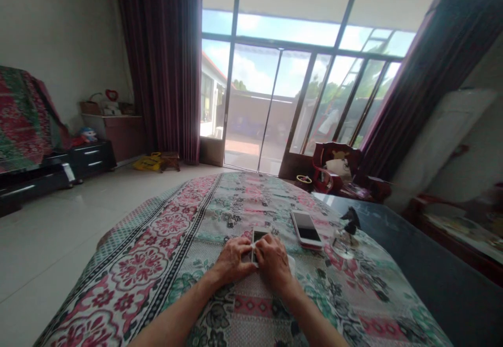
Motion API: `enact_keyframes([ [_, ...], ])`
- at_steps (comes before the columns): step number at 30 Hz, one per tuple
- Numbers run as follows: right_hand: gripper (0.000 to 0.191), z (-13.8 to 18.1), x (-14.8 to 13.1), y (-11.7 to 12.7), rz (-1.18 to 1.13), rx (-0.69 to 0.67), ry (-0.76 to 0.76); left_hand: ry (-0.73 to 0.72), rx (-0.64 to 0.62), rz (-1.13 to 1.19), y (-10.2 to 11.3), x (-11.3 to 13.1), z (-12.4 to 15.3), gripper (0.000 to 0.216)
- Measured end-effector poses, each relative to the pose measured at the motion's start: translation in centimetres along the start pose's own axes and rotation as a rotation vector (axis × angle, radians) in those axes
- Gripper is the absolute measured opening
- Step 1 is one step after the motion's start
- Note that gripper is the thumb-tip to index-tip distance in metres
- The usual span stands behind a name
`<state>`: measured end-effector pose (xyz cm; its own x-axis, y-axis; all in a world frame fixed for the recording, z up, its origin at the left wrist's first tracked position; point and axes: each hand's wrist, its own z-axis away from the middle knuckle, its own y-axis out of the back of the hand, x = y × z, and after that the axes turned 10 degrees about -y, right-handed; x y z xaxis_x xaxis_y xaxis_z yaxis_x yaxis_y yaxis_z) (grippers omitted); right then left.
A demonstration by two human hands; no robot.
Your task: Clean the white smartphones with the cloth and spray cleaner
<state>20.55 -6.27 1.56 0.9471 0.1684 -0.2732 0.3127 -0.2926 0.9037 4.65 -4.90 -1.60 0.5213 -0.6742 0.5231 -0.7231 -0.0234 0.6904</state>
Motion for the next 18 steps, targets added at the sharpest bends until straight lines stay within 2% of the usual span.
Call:
enact_keyframes([
  [4,0.020,1.6,0.4,0.5,-0.022,-0.006,0.032,0.007,0.043,-0.004,0.0,0.3,0.0,0.027],
  [8,0.017,2.0,0.7,1.0,-0.040,-0.025,0.077,0.006,0.004,-0.041,0.4,0.9,0.0,0.028],
  [12,0.018,0.8,1.3,0.9,-0.042,-0.024,0.078,-0.024,-0.028,-0.039,0.6,0.9,0.0,0.034],
  [18,0.023,-2.2,1.9,0.7,0.005,-0.031,0.000,-0.063,-0.045,-0.013,0.8,0.8,-0.2,0.035],
])
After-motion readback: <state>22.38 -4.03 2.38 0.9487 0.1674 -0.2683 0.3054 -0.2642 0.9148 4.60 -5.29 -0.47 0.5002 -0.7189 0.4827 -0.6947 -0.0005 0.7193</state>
